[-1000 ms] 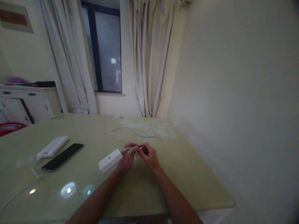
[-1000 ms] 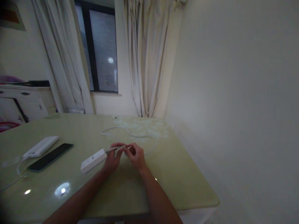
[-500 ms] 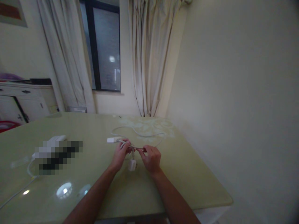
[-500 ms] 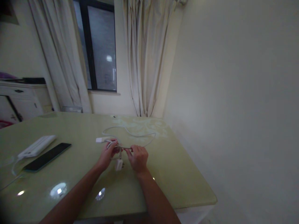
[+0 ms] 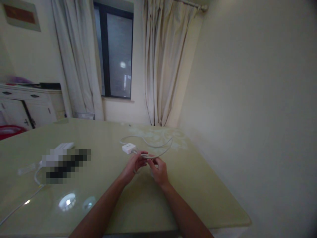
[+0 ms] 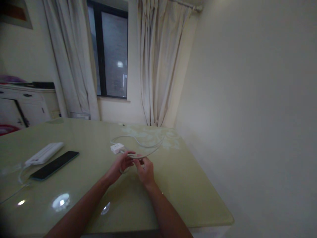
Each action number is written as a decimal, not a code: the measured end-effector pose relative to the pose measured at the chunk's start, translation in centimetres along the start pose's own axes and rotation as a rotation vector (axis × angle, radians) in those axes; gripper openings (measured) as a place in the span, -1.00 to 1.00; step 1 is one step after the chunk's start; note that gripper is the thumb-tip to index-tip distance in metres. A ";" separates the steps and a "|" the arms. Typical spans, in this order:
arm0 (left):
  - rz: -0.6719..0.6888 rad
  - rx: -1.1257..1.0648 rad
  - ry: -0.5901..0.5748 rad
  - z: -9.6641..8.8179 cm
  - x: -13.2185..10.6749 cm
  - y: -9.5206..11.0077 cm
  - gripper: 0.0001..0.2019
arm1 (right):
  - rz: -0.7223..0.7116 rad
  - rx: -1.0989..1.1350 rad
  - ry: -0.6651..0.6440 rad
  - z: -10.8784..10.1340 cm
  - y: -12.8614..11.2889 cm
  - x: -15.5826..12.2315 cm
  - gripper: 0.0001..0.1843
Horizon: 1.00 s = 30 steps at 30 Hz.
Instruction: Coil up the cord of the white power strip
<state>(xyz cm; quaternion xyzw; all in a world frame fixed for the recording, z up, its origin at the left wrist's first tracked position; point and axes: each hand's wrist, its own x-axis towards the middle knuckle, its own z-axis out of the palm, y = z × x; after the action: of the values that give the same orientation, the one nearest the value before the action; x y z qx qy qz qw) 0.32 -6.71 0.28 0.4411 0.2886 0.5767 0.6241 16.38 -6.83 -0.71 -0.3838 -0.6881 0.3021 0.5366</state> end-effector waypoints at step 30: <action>0.172 -0.231 0.225 1.8 -0.5 1.4 -0.61 | 0.037 -0.929 -0.192 -3.0 -0.2 1.6 -0.39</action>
<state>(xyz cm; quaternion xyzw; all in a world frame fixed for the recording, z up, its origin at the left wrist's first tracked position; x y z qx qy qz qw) 1.14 -7.64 2.24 0.3220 0.2496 0.7031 0.5828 19.03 -5.58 0.93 -0.5658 -0.7898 0.0057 0.2366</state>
